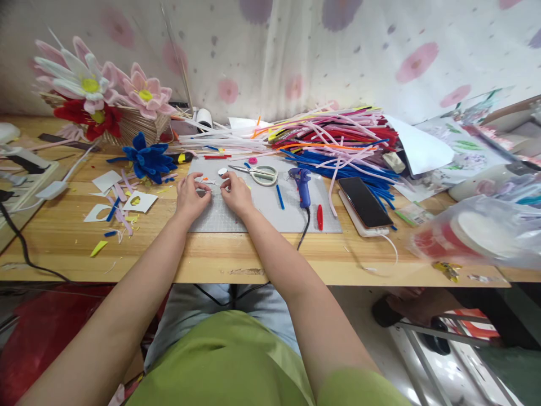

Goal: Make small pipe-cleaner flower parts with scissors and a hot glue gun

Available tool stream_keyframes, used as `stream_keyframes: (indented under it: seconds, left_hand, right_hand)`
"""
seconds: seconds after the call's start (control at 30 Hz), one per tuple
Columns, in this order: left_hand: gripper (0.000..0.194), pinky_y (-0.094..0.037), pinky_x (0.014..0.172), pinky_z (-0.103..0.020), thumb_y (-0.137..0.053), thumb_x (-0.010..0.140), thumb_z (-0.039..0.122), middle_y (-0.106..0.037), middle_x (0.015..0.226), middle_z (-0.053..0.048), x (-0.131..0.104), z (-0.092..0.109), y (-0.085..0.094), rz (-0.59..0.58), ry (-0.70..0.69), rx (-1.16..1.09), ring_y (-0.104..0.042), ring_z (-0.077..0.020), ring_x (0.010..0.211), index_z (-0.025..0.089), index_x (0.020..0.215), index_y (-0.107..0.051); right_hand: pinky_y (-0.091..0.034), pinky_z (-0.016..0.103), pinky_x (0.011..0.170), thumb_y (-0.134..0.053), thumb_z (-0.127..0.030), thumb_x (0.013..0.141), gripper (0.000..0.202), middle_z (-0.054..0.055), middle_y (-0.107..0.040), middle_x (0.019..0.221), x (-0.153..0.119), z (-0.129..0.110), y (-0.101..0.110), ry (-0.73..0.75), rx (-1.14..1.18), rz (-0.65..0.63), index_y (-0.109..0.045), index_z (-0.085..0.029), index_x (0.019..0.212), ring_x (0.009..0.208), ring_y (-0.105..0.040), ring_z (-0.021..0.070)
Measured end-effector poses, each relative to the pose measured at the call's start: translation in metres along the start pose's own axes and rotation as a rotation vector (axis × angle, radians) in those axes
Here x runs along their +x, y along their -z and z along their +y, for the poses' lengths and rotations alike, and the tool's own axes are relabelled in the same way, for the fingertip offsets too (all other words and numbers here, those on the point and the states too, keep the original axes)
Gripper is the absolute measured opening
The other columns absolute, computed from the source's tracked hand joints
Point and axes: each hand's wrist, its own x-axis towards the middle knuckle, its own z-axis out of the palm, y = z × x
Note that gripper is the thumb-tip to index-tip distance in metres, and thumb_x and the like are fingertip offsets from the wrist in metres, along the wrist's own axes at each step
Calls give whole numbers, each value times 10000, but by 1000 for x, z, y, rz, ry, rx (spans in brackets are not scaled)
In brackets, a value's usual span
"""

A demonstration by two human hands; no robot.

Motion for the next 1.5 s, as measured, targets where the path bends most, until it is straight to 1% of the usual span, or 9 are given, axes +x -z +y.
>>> stream_keyframes:
  seconds: [0.23,0.43,0.67,0.83,0.9,1.1,1.27,1.4,1.5]
  left_hand:
    - [427,-194,1095,-422,-573,722,164,-675,844,-24,0,-1,-1,-2,-13,-26,-560,-199,1081,229,1112,-412]
    - [410,-194,1096,-407,-585,718,175,-681,876,-19,0,0,-2,-9,-28,-9,-550,-193,1094,230,1095,-433]
    - [340,-256,1038,-435,-529,729,147,-670,848,-21,4,-7,3,99,97,53,-513,-243,1049,246,1052,-566]
    - [368,-283,1017,-436,-524,731,178,-665,867,-58,6,-12,2,144,144,106,-487,-267,1051,238,1070,-655]
    - [364,-279,1027,-428,-519,744,205,-651,856,-73,6,-11,0,138,129,138,-498,-260,1028,234,1074,-670]
    - [356,-211,1074,-441,-488,808,249,-653,820,-73,7,-11,-3,151,64,133,-507,-248,1017,211,1127,-641]
    - [437,-236,1053,-441,-616,736,240,-669,942,-53,8,-11,1,183,1,91,-494,-255,1039,208,1171,-583]
    - [174,-333,958,-407,-545,812,312,-631,731,-34,4,1,0,193,-41,75,-545,-219,871,211,903,-653]
    - [197,-412,807,-341,-556,807,383,-567,612,-18,-3,14,-4,88,-55,53,-549,-199,765,205,792,-639]
  right_hand:
    - [-401,308,859,-553,-210,743,382,28,-658,1007,-3,-8,0,156,-40,-47,-497,-201,1120,961,-520,190]
    - [-380,333,885,-500,-177,794,332,22,-657,890,2,-8,-5,135,-84,-64,-504,-207,1124,974,-521,195]
    - [-417,301,824,-497,-224,795,307,26,-627,874,7,4,-1,-36,165,190,-462,-186,1098,842,-543,153]
    - [-440,278,763,-510,-260,804,321,9,-593,859,20,11,22,-103,396,386,-410,-208,1105,771,-547,115]
    - [-442,276,747,-540,-261,783,287,-1,-580,832,25,12,32,-104,478,415,-431,-215,1045,767,-548,114]
    - [-426,268,682,-621,-198,670,246,-46,-551,689,22,13,42,-208,570,151,-470,-206,864,659,-532,100]
    - [-392,251,631,-631,-222,641,268,-52,-555,661,8,14,41,-244,547,50,-469,-198,853,620,-521,97]
    - [-387,246,605,-625,-244,631,276,-57,-558,647,-1,17,34,-238,558,38,-466,-202,852,603,-528,98]
    - [-411,256,627,-620,-261,633,275,-58,-564,658,-6,18,25,-238,549,53,-463,-209,853,613,-540,101]
